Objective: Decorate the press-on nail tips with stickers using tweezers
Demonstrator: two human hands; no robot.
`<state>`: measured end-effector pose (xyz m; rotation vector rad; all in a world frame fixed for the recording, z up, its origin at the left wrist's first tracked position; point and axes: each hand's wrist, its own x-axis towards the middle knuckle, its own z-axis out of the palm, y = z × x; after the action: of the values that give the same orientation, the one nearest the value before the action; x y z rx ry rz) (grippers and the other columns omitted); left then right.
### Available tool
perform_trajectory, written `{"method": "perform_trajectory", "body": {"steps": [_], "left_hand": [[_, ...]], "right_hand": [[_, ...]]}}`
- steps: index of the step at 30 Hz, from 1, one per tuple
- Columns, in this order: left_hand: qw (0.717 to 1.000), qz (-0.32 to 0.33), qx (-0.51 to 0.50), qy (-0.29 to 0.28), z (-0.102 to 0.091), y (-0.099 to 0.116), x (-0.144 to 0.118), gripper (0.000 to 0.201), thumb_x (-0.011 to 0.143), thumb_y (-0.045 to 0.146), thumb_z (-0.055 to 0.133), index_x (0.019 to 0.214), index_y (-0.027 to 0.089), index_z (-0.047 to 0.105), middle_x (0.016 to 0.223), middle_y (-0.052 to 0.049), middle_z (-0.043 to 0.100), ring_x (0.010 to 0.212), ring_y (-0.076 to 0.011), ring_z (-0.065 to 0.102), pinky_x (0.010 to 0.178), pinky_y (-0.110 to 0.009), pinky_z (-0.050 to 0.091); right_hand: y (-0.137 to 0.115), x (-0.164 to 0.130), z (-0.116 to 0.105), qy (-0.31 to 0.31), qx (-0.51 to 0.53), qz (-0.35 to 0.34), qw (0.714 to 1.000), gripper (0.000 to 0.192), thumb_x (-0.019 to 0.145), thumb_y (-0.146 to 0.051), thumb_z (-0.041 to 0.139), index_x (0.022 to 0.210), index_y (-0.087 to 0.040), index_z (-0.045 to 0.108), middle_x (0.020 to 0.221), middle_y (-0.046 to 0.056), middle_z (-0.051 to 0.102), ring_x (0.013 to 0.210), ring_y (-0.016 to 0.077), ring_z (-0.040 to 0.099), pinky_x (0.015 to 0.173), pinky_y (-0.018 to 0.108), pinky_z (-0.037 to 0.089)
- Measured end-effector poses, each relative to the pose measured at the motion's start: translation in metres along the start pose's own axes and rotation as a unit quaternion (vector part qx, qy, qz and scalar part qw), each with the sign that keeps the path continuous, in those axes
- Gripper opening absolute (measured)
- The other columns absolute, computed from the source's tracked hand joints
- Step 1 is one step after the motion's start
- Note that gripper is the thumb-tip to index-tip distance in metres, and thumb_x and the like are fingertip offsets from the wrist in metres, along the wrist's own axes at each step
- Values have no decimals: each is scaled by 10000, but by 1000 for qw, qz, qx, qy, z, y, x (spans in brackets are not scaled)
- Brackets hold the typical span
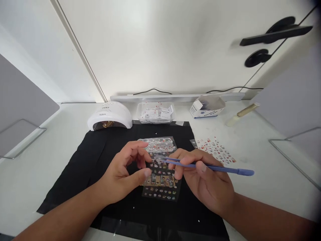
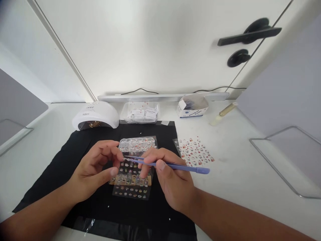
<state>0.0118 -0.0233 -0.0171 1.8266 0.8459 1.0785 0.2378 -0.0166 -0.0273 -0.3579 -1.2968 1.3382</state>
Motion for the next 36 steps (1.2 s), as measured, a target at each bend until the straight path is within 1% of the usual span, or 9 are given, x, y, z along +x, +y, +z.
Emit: {"method": "perform_trajectory", "body": {"steps": [2, 8, 13, 16, 18, 22, 26, 30, 36], "left_hand": [[999, -25, -38, -10, 6, 4, -1, 431, 931, 202, 626, 1314, 318, 465, 943, -1, 585, 778, -106, 576, 692, -219, 521], [990, -95, -105, 21, 11, 8, -4, 256, 909, 138, 654, 1110, 291, 610, 844, 34, 605, 743, -62, 578, 680, -141, 501], [989, -106, -95, 28, 7, 9, -2, 237, 886, 122, 661, 1076, 262, 645, 804, 37, 605, 711, -51, 568, 652, -111, 500], [992, -104, -73, 21, 8, 11, -1, 260, 843, 109, 690, 1063, 243, 658, 813, 32, 623, 739, -61, 589, 688, -125, 519], [990, -125, -63, 20, 11, 12, -1, 263, 819, 124, 718, 1056, 231, 672, 831, 21, 658, 767, -77, 625, 715, -143, 536], [985, -159, -53, 34, 14, 15, -3, 234, 801, 166, 744, 1025, 220, 703, 813, 13, 702, 739, -94, 662, 673, -152, 550], [990, -128, 10, 52, 11, 14, -3, 212, 820, 180, 733, 1022, 238, 712, 862, 19, 716, 754, -94, 674, 701, -160, 549], [993, -82, 74, 47, 8, 12, -3, 247, 864, 174, 696, 1093, 267, 681, 925, 31, 703, 804, -82, 670, 751, -158, 535], [984, -27, 174, 17, 9, 14, -4, 261, 880, 145, 669, 1135, 202, 650, 923, 1, 660, 804, -71, 628, 728, -144, 509]], "right_hand": [[0, -1, 2, -4, -18, -6, 1000, 264, 989, -337, 490, 1027, -238, 733, 692, 43, 691, 817, 225, 655, 784, 402, 511], [1, -4, 6, -5, -26, -30, 999, 270, 993, -318, 472, 1062, -225, 715, 722, 57, 692, 832, 237, 643, 751, 418, 522], [0, -5, 5, 7, -39, -39, 998, 266, 984, -309, 482, 1033, -221, 729, 689, 54, 681, 823, 235, 635, 747, 408, 532], [0, -5, 5, 1, -56, -44, 997, 266, 980, -304, 487, 1041, -214, 730, 686, 60, 685, 811, 240, 641, 742, 419, 541], [0, -5, 6, -8, -63, -49, 997, 260, 975, -299, 496, 1050, -213, 730, 684, 63, 686, 795, 242, 638, 732, 430, 544], [-1, -5, 6, -18, -69, -61, 996, 263, 971, -293, 500, 1048, -198, 733, 691, 69, 682, 768, 239, 625, 712, 433, 541], [-1, -10, 4, -28, -84, -68, 994, 264, 972, -290, 505, 1081, -196, 727, 731, 70, 687, 830, 249, 646, 781, 448, 539], [3, -16, 1, -55, -98, -55, 992, 278, 978, -288, 487, 1121, -199, 709, 773, 71, 682, 880, 262, 659, 844, 487, 530], [4, -18, 1, -38, -99, -58, 993, 279, 975, -263, 479, 1105, -180, 711, 755, 67, 660, 837, 255, 664, 787, 471, 541]]}}
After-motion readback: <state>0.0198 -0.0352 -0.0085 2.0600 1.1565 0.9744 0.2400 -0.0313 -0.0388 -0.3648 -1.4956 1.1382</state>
